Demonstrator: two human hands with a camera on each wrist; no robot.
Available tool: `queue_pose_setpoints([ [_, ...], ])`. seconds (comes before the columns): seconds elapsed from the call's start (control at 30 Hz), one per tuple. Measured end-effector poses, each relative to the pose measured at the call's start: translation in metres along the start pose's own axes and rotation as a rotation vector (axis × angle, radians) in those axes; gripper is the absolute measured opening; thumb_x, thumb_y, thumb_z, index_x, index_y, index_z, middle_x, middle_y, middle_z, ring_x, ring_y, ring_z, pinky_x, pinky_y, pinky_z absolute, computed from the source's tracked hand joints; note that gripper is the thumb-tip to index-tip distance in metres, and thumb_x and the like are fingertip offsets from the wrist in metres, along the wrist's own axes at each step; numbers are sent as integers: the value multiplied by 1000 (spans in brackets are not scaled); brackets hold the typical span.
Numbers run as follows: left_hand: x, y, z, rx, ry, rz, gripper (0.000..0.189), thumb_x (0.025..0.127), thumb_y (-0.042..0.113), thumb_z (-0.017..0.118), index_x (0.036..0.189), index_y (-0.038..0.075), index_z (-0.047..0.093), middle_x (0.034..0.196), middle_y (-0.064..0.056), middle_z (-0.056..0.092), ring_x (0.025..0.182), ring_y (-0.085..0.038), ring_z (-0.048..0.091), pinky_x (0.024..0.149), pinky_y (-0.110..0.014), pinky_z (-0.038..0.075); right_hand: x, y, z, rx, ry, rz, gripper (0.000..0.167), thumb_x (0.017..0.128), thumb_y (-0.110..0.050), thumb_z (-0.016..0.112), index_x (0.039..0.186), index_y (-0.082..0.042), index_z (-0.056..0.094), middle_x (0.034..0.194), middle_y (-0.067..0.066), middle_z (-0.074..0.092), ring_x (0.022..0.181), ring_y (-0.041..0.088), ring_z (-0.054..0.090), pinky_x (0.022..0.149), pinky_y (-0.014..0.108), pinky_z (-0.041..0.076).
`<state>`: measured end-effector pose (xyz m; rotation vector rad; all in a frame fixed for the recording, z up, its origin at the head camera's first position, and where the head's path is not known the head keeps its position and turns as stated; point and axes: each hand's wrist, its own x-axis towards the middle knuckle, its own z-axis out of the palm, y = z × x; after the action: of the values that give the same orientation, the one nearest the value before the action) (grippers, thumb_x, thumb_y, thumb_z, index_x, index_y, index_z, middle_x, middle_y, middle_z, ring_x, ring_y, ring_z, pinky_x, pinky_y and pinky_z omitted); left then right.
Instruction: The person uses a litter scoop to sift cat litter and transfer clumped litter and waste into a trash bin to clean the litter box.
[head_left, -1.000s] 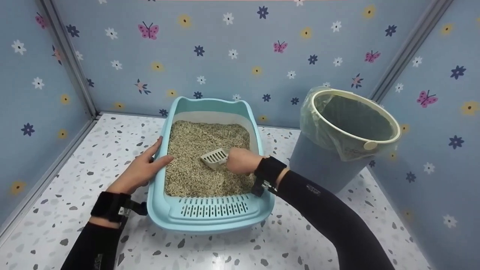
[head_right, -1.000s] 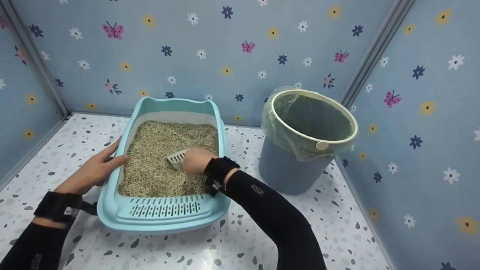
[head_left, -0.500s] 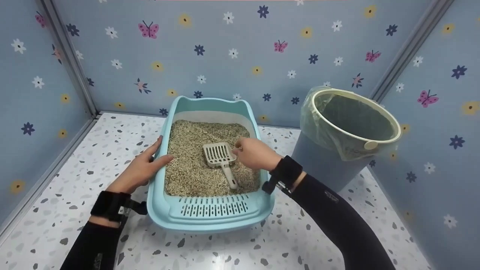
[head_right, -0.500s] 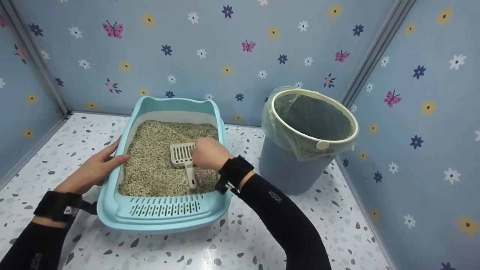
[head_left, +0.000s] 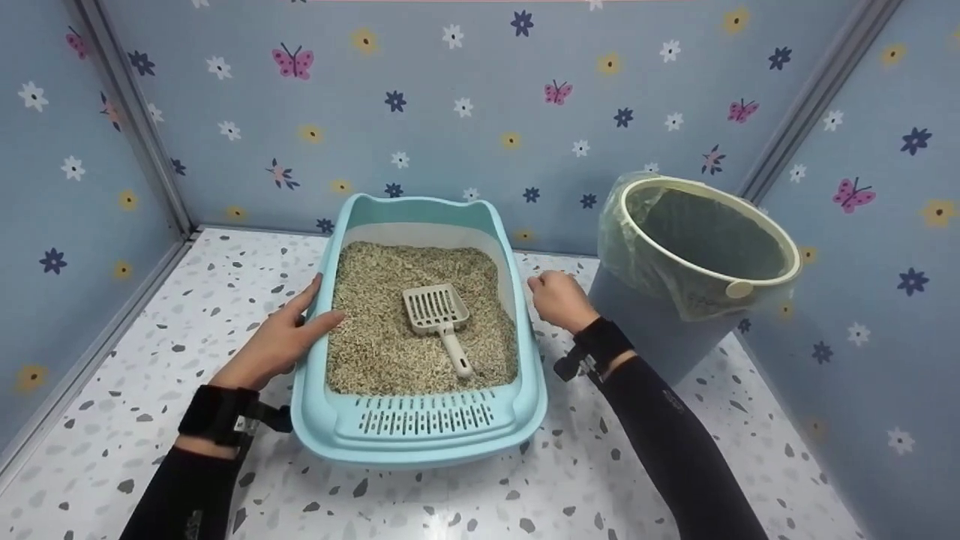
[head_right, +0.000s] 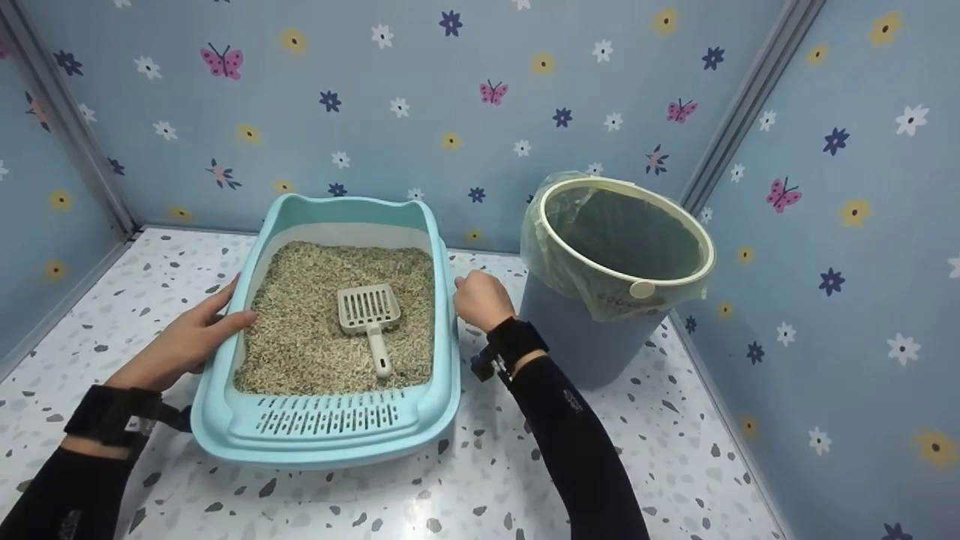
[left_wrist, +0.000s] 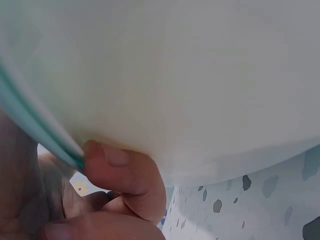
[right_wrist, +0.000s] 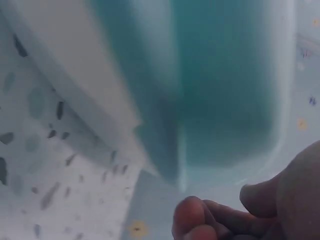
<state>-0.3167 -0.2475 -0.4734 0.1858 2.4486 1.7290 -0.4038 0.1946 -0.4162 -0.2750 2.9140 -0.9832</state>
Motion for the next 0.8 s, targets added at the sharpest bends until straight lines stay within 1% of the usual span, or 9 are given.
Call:
queue_pose_setpoints([
  [0.1,-1,1,1,-6,4,-5,95,110,55,68,179,40,4,136,-39,60,90,-36,78,72,-46,69,5,16,7,175,-113,45,42,122,-27,46,111,1,75,88,10,69,77,30,69,63,36,56],
  [0.2,-2,3,1,1,11,-15,95,109,57,68,179,42,6,136,-38,61,90,-36,78,72,-46,69,7,26,14,328,-190,56,44,122,-30,46,126,2,77,90,9,69,78,24,68,64,34,58],
  [0.3,-2,3,1,22,9,-12,93,110,58,66,179,41,4,141,-40,58,90,-35,77,70,-45,68,7,34,21,497,-221,78,45,121,-30,49,131,6,74,87,7,63,74,17,62,64,31,57],
  [0.4,-1,3,1,34,2,1,90,113,56,62,179,40,2,145,-42,55,91,-34,77,68,-42,67,5,39,25,618,-210,90,44,120,-28,52,131,10,72,84,6,61,71,15,61,62,29,58],
  [0.53,0,1,0,37,-6,3,89,114,54,60,179,39,1,146,-42,55,92,-34,77,67,-41,66,3,39,29,650,-172,97,42,120,-26,54,127,12,73,79,5,61,66,14,62,57,28,56],
  [0.6,0,1,-2,43,-7,1,88,115,53,60,179,38,1,147,-43,54,91,-35,77,67,-42,66,2,38,32,640,-156,98,41,120,-25,53,120,10,74,77,5,60,63,14,61,55,28,53],
  [0.7,1,2,-4,65,-12,11,89,114,53,60,179,36,2,161,-43,43,93,-33,76,69,-42,66,1,36,35,628,-128,104,39,120,-24,50,106,4,73,75,4,57,61,14,57,53,27,49],
  [0.73,1,2,-4,76,-14,11,89,114,54,60,179,37,3,159,-42,45,89,-31,75,67,-41,65,0,35,37,628,-117,106,38,120,-23,49,103,2,72,75,4,57,62,14,58,53,27,50],
  [0.8,3,4,-6,102,-23,12,89,113,57,61,179,38,3,147,-41,55,79,-25,71,61,-38,62,-2,34,38,628,-100,113,37,121,-23,48,97,-2,68,76,4,56,63,15,58,54,28,52],
])
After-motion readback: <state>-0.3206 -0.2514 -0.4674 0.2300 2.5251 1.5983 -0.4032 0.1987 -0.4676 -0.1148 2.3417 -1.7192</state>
